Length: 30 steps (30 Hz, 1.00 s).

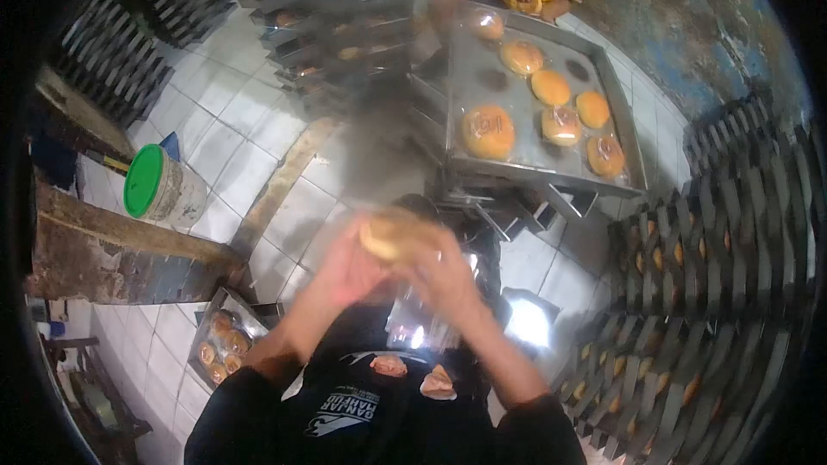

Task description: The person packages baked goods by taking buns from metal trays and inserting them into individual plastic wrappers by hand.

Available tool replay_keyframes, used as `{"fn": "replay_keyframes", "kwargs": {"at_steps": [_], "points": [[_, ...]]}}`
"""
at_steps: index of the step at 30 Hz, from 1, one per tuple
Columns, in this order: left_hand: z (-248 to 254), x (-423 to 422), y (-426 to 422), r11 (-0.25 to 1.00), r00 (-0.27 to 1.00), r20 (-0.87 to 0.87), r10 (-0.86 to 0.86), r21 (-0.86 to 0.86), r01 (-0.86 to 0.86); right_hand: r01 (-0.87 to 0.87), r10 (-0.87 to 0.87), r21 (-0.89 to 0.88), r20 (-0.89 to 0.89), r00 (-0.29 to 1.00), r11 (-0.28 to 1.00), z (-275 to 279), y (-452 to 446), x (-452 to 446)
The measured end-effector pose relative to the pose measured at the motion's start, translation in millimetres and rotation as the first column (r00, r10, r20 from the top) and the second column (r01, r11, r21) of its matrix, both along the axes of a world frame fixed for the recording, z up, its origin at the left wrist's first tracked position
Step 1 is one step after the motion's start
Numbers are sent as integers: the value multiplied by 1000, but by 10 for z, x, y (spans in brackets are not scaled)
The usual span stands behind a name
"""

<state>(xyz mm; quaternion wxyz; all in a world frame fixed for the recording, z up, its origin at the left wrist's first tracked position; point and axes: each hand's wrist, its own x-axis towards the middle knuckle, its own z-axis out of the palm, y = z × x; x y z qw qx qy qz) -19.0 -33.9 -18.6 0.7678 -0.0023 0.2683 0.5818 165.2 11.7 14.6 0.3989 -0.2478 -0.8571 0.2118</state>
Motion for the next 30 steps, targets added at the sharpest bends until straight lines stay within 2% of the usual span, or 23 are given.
{"fn": "replay_keyframes", "kwargs": {"at_steps": [1, 3, 4, 6, 7, 8, 9, 10, 11, 12, 14, 15, 16, 17, 19, 20, 21, 23, 25, 26, 29, 30], "points": [[-118, -22, 19, 998, 977, -203, 66, 21, -63, -54, 54, 46, 0, 999, 997, 26, -42, -16], [-323, -55, 15, 989, 808, -570, 148, 80, -125, 9, -9, -37, 8, 1000, 999, -55, 62, -31], [-295, -77, 116, 967, 690, -679, 251, 142, -212, 91, -96, -179, -18, 995, 980, -131, 182, -31], [-125, -66, 119, 982, 699, -696, 162, 182, -46, 210, -252, -469, -28, 967, 858, -337, 359, -36], [-42, -88, 134, 979, 691, -711, 127, 204, 29, 209, -251, -475, -26, 968, 855, -402, 442, -51], [-81, -23, 195, 985, 728, -665, 167, 150, -89, 212, -256, -484, -25, 966, 849, -465, 488, -43], [-196, -50, 232, 969, 610, -755, 242, 214, -121, 222, -269, -494, -26, 963, 841, -486, 507, -37], [-306, -74, 286, 949, 478, -820, 314, 281, -141, 130, -176, -408, -77, 981, 904, -345, 469, -53], [-412, -80, 320, 928, 340, -864, 372, 342, -148, 137, -166, -383, -44, 985, 914, -184, 422, -74], [-318, -37, 352, 895, 406, -799, 443, 371, -247, 148, -161, -362, -7, 987, 920, -11, 342, -98], [-124, -91, 391, 920, 271, -884, 382, 337, -200, 178, -183, -293, 11, 983, 939, 24, 413, -115], [-45, -105, 359, 938, 202, -922, 331, 300, -172, 171, -229, -357, -126, 965, 918, -197, 598, -166], [44, -122, 356, 938, 261, -908, 327, 280, -202, 122, -286, -671, -138, 948, 731, -120, 677, -172], [18, -131, 311, 913, 143, -910, 388, 359, -193, 34, -341, -887, -141, 930, 460, -7, 726, -149], [-44, -196, 257, 838, -101, -854, 510, 520, -166, 46, -262, -884, -88, 961, 466, -30, 656, -32], [-132, -209, 119, 856, -113, -865, 489, 501, -128, 46, -245, -888, -76, 966, 458, -121, 514, 40], [-293, -166, -37, 895, 55, -904, 424, 409, -178, 45, -229, -889, -68, 971, 456, -224, 372, 116], [-604, -79, -249, 948, 381, -876, 294, 217, -233, 99, -231, -961, 38, 972, 259, -758, 127, 305], [-654, -83, -268, 962, 591, -773, 232, 94, -255, 143, -220, -980, 110, 969, 138, -1049, -146, 331], [-676, -58, -326, 968, 687, -701, 190, 19, -249, 117, -149, -983, 95, 984, 140, -1102, -188, 426], [-499, 9, -96, 954, 632, -715, 298, 224, -197, -128, -436, -960, -230, 870, 251, -505, -299, 128], [-457, 0, -54, 971, 589, -776, 225, 229, -70, -204, -314, -946, -279, 908, 252, -377, -197, 211]]}}
